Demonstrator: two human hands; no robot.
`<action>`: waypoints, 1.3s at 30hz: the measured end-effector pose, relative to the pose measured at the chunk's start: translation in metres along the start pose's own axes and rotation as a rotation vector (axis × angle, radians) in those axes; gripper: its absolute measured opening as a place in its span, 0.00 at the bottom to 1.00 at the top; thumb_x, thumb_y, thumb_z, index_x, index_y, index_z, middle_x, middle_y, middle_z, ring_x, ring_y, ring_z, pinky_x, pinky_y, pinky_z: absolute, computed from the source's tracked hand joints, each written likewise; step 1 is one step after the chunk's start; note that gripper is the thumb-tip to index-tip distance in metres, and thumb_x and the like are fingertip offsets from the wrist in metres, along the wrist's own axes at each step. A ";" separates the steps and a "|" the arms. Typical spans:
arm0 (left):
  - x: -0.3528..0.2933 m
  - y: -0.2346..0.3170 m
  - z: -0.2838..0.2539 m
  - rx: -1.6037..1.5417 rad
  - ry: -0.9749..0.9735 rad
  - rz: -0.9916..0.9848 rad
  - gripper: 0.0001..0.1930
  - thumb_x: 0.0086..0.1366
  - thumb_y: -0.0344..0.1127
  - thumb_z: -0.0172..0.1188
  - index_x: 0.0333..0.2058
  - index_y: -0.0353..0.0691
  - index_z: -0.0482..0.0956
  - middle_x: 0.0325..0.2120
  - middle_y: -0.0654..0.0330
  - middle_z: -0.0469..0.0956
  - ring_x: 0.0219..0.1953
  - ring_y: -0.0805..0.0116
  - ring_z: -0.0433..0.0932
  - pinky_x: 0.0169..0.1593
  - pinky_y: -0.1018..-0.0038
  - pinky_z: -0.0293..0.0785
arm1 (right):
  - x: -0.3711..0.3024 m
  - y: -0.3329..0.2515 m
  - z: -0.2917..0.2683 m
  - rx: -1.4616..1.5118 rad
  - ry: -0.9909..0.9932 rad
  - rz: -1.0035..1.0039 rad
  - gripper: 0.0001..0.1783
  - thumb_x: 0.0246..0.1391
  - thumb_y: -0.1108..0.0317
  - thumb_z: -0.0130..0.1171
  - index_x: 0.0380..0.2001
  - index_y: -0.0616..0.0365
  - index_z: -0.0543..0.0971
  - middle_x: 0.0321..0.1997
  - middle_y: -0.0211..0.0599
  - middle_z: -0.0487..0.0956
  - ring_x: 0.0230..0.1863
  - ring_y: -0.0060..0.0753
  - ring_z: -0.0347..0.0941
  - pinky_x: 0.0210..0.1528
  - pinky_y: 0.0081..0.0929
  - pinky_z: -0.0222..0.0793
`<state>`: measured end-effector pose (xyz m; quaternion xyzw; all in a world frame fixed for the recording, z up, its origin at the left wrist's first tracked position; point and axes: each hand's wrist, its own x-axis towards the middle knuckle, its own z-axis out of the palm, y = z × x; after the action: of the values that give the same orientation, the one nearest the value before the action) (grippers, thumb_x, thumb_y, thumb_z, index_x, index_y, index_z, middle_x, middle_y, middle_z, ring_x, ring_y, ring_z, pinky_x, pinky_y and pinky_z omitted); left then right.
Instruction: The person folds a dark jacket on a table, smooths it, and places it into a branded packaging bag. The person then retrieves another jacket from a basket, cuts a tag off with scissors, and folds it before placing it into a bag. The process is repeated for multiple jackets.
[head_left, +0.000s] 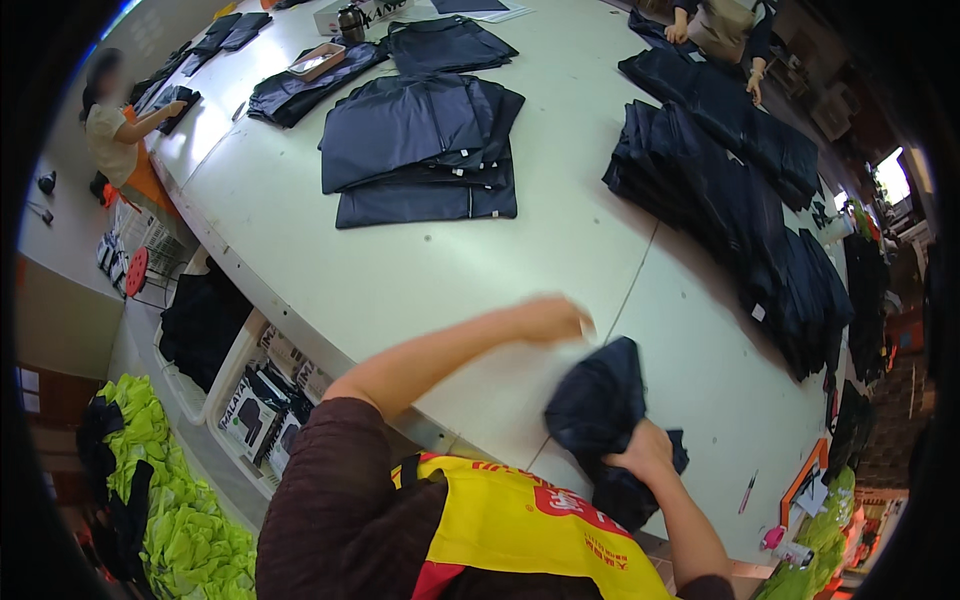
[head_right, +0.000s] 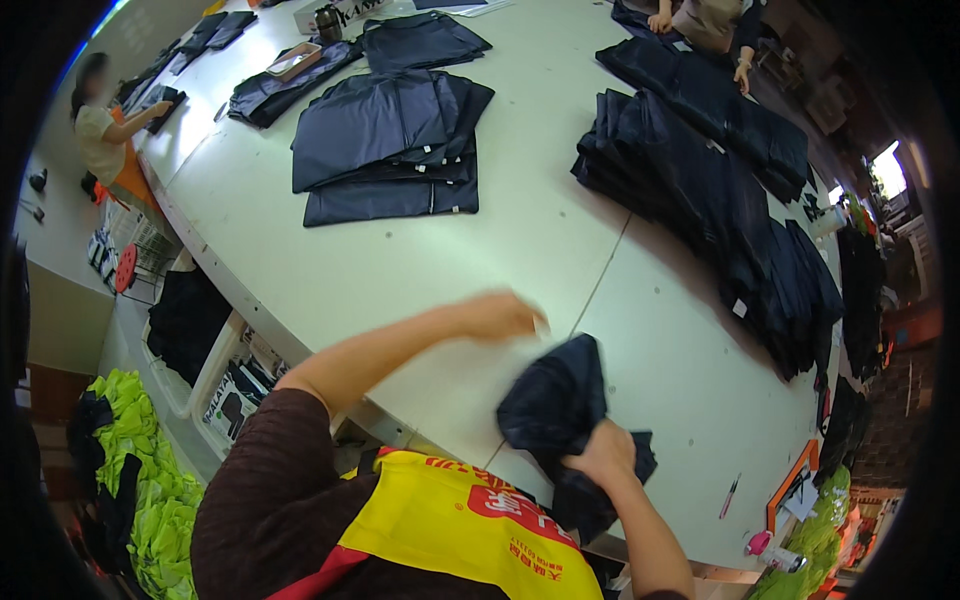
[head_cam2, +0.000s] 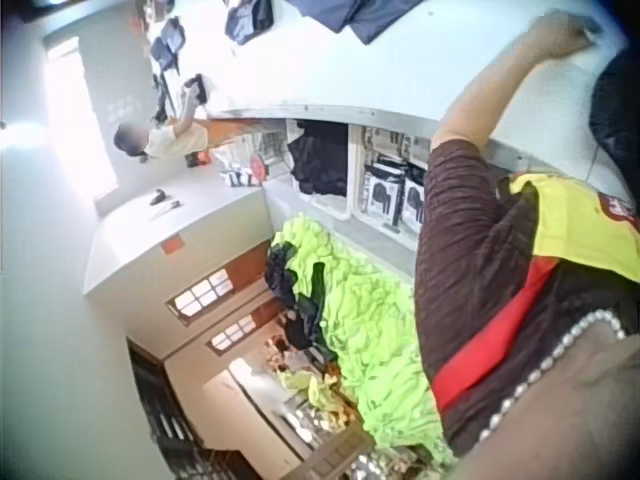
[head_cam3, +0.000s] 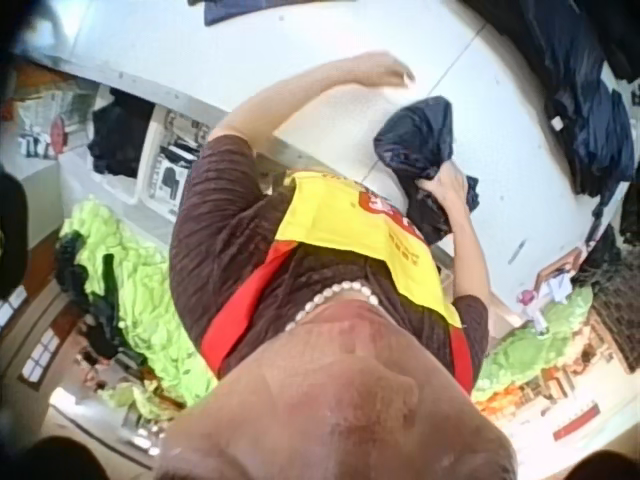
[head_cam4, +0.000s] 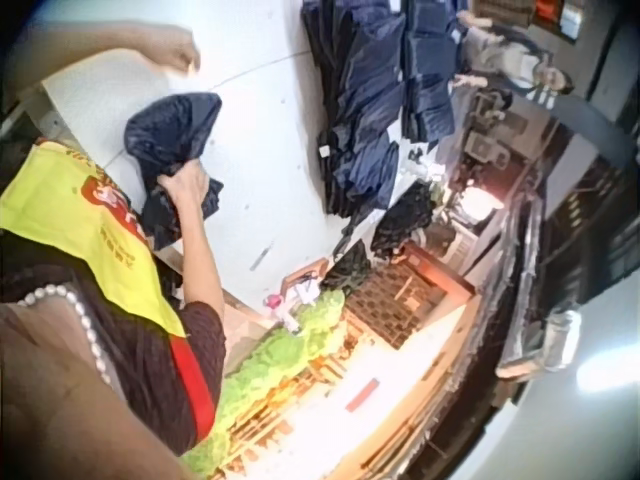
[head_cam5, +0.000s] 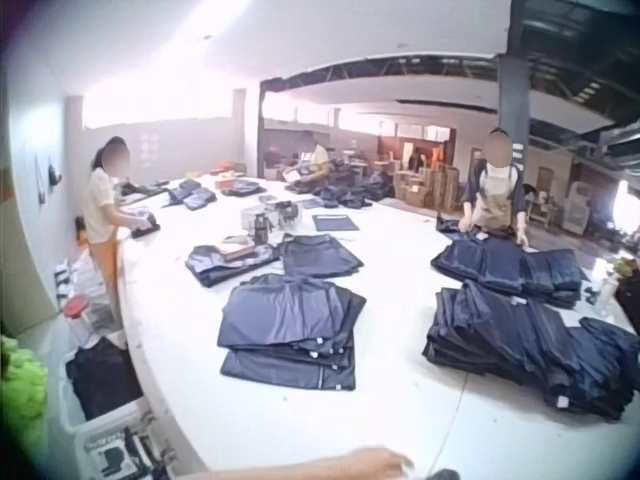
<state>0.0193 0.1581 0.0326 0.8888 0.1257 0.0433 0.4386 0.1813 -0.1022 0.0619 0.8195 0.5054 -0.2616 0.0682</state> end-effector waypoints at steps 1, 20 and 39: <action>0.011 -0.030 -0.027 0.116 0.177 -0.246 0.11 0.61 0.36 0.52 0.41 0.46 0.79 0.33 0.56 0.80 0.38 0.58 0.77 0.41 0.65 0.72 | 0.002 0.024 0.004 0.102 -0.021 0.070 0.40 0.21 0.51 0.74 0.37 0.69 0.74 0.38 0.56 0.77 0.44 0.55 0.73 0.48 0.40 0.67; -0.029 -0.144 -0.097 0.800 0.430 0.016 0.04 0.54 0.32 0.53 0.27 0.43 0.77 0.29 0.56 0.74 0.38 0.56 0.73 0.42 0.63 0.69 | 0.003 0.200 0.060 1.213 0.485 0.388 0.04 0.44 0.78 0.60 0.24 0.57 0.76 0.18 0.19 0.69 0.18 0.16 0.63 0.20 0.17 0.59; -0.057 0.027 0.181 0.451 0.637 -0.011 0.10 0.52 0.33 0.61 0.34 0.38 0.76 0.31 0.54 0.72 0.38 0.54 0.70 0.43 0.65 0.68 | -0.035 0.180 0.046 1.519 0.056 0.308 0.12 0.52 0.71 0.55 0.36 0.69 0.69 0.33 0.41 0.78 0.35 0.28 0.74 0.41 0.24 0.71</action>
<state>0.0034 -0.0115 -0.0553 0.9043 0.2666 0.2860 0.1716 0.3079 -0.2334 0.0123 0.7088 0.0694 -0.5031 -0.4896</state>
